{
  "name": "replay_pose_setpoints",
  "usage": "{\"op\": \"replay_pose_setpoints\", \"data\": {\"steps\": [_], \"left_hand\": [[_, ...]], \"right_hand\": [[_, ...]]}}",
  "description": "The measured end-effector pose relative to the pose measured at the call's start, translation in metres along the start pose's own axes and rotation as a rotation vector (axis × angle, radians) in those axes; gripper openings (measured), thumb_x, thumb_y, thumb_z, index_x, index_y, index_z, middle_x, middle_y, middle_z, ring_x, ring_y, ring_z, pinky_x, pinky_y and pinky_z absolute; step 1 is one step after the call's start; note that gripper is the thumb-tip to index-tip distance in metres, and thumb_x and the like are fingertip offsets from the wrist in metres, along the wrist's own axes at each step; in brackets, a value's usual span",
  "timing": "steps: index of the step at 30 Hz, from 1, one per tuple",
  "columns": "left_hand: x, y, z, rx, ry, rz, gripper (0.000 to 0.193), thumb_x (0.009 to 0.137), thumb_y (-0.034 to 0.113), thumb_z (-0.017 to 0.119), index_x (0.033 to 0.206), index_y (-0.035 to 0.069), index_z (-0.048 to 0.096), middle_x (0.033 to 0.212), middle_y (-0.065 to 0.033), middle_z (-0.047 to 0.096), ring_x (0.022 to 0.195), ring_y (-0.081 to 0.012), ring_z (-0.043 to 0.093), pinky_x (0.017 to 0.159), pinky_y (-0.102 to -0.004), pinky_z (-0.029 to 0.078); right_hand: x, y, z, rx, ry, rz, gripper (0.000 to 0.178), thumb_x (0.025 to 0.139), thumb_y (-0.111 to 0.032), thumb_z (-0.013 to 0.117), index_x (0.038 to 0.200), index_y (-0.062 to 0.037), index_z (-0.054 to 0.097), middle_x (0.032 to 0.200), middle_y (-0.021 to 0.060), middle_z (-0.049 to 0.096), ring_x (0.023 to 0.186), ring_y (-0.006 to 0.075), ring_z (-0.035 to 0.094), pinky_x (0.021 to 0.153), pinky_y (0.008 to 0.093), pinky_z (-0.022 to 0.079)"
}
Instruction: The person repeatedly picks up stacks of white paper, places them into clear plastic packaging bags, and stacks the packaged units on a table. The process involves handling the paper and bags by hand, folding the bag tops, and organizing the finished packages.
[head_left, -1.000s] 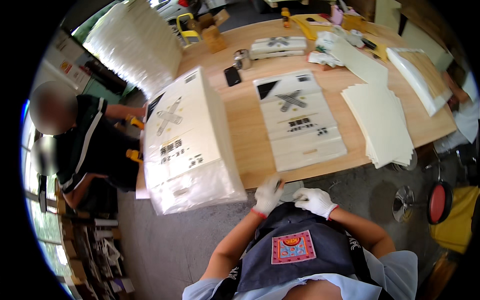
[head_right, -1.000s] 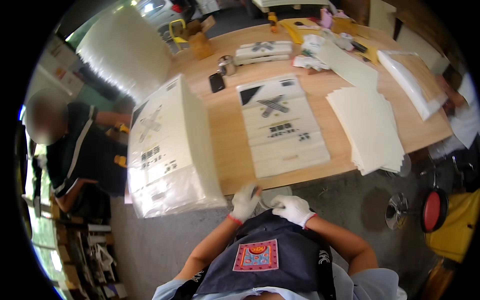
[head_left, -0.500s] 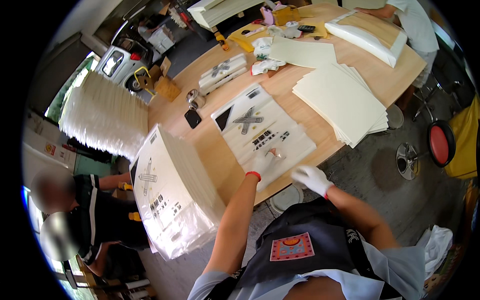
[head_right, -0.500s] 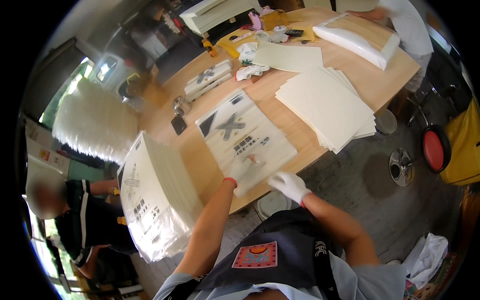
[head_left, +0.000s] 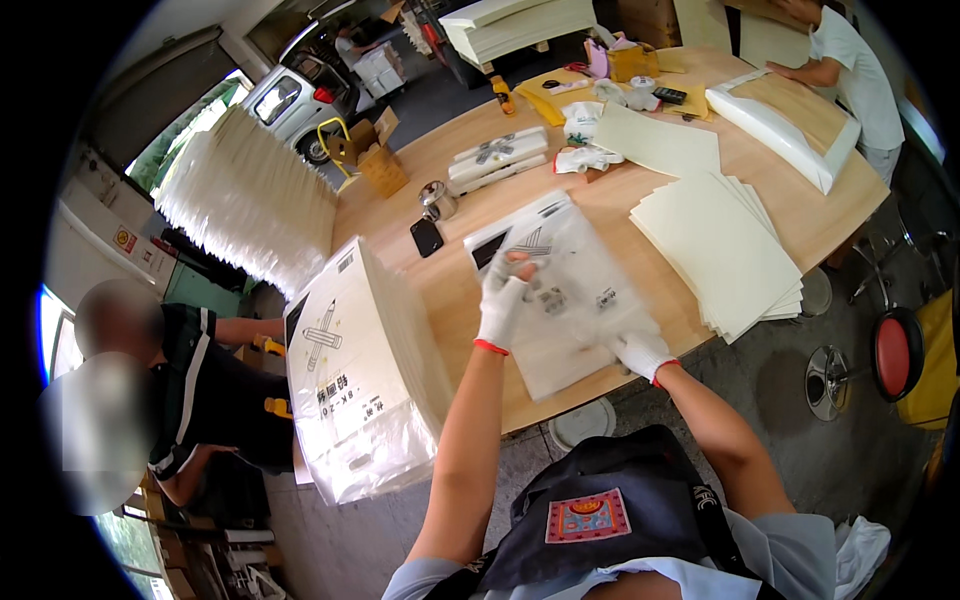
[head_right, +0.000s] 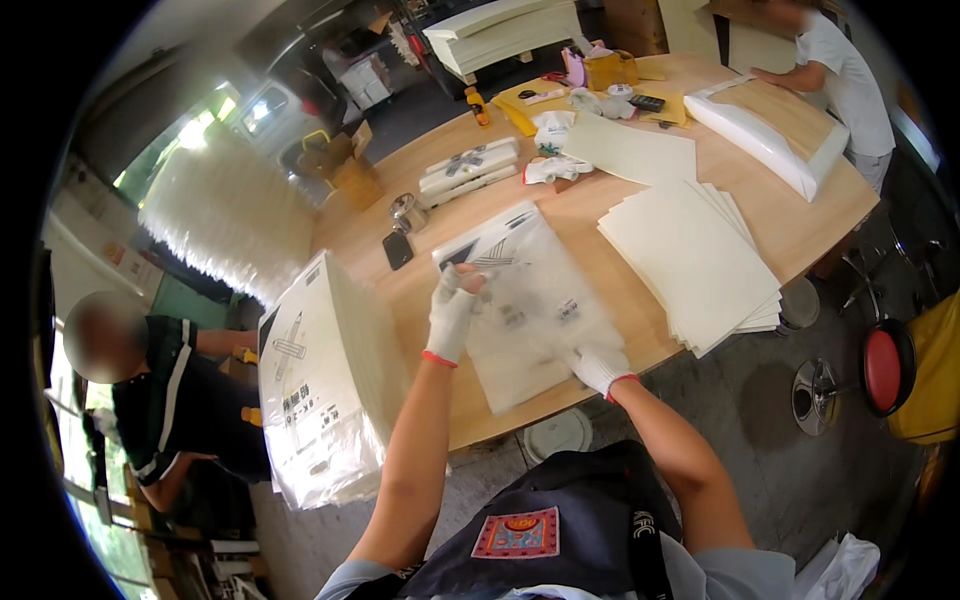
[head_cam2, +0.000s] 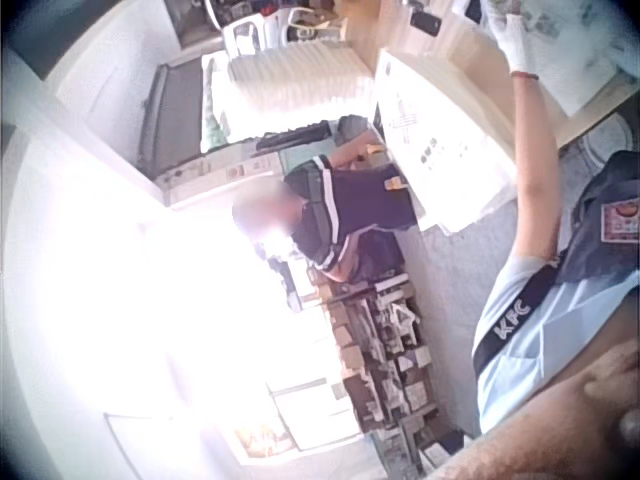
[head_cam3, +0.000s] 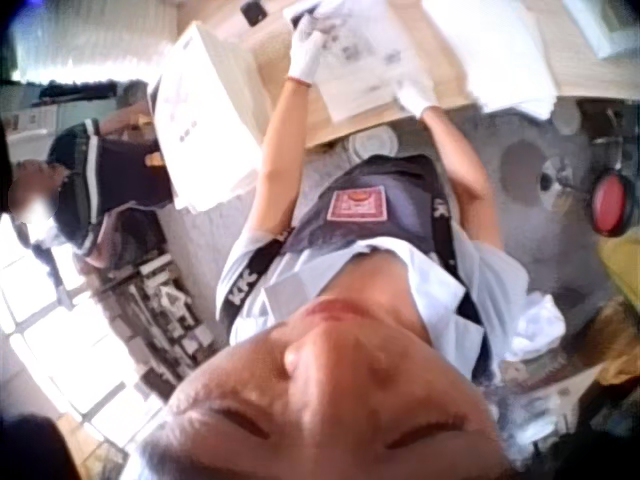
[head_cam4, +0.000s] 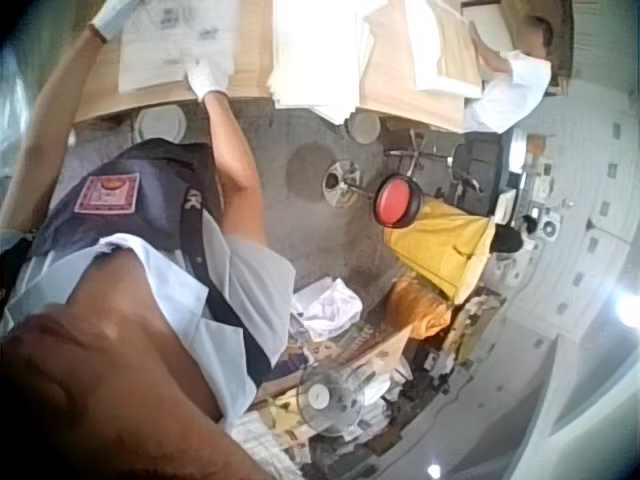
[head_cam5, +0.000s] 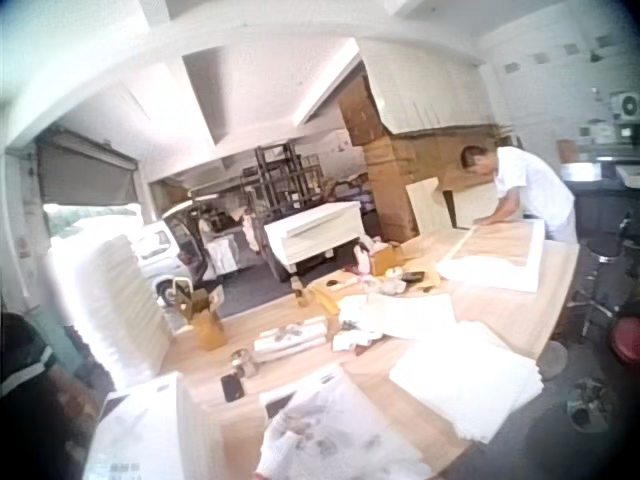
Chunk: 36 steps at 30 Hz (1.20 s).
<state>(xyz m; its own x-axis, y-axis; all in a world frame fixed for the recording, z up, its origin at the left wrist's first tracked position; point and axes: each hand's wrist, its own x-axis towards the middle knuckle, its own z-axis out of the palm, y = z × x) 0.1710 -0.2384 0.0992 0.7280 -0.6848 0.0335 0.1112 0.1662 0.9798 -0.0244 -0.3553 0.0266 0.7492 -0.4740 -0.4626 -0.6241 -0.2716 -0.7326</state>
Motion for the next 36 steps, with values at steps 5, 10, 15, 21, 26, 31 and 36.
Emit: {"op": "replay_pose_setpoints", "data": {"steps": [5,10,15,21,26,31,36], "left_hand": [[-0.034,0.005,0.026,0.476,-0.125,0.230,0.012,0.087,0.002,0.057,0.098,0.006,0.059,0.088,-0.0047,0.067,0.066,-0.0074,0.055,0.060,-0.0226,0.044],[-0.120,0.036,0.080,0.506,-0.361,0.300,0.015,0.084,0.002,0.060,0.097,0.008,0.064,0.086,-0.0060,0.066,0.070,-0.0128,0.059,0.068,-0.0248,0.047],[-0.111,-0.054,0.055,0.981,-0.265,0.512,0.013,0.084,0.011,0.059,0.097,0.012,0.062,0.074,-0.0130,0.062,0.065,-0.0323,0.061,0.058,-0.0405,0.048],[-0.080,-0.118,0.044,0.795,-0.261,0.391,0.017,0.087,0.007,0.055,0.102,0.009,0.063,0.082,-0.0127,0.067,0.068,-0.0242,0.065,0.062,-0.0356,0.050],[-0.052,-0.121,0.098,0.511,-0.558,-0.002,0.025,0.091,0.006,0.052,0.114,0.008,0.060,0.094,-0.0068,0.067,0.083,-0.0108,0.061,0.072,-0.0254,0.049],[-0.055,-0.138,0.146,0.121,-0.661,-0.180,0.038,0.093,0.011,0.050,0.131,0.007,0.048,0.112,-0.0071,0.061,0.093,-0.0132,0.059,0.075,-0.0290,0.050],[-0.054,-0.146,0.139,-0.318,-0.345,-0.721,0.051,0.089,0.018,0.051,0.135,0.000,0.038,0.113,-0.0109,0.057,0.098,-0.0192,0.059,0.081,-0.0332,0.051]], "right_hand": [[0.008,-0.076,0.035,0.747,0.201,-0.492,0.031,0.091,-0.030,0.053,0.102,-0.0038,0.064,0.099,0.0087,0.067,0.083,0.0157,0.063,0.074,0.0330,0.050],[0.042,-0.045,0.042,-0.177,0.151,-0.394,0.026,0.088,-0.029,0.053,0.099,-0.0081,0.065,0.106,0.0099,0.064,0.094,0.0195,0.060,0.083,0.0350,0.048],[-0.015,0.001,0.015,-0.622,-0.145,-0.470,0.022,0.085,-0.027,0.053,0.096,-0.0125,0.066,0.112,0.0111,0.061,0.105,0.0232,0.058,0.091,0.0370,0.045],[-0.077,0.131,-0.089,-0.897,0.874,-0.270,0.036,0.076,-0.032,0.064,0.104,-0.0095,0.057,0.102,0.0068,0.057,0.099,0.0261,0.053,0.083,0.0400,0.043],[-0.059,0.190,-0.134,-0.991,0.717,-0.456,0.036,0.081,-0.037,0.060,0.105,-0.0100,0.060,0.106,0.0058,0.062,0.095,0.0234,0.058,0.081,0.0371,0.045],[-0.067,0.141,-0.141,-1.092,0.764,-0.751,0.013,0.083,-0.027,0.054,0.080,-0.0175,0.061,0.070,0.0025,0.059,0.068,0.0218,0.059,0.065,0.0352,0.046],[-0.120,0.074,-0.059,-0.541,0.620,-0.807,0.031,0.082,-0.041,0.060,0.097,-0.0138,0.065,0.089,0.0102,0.065,0.084,0.0269,0.063,0.079,0.0393,0.049]]}}
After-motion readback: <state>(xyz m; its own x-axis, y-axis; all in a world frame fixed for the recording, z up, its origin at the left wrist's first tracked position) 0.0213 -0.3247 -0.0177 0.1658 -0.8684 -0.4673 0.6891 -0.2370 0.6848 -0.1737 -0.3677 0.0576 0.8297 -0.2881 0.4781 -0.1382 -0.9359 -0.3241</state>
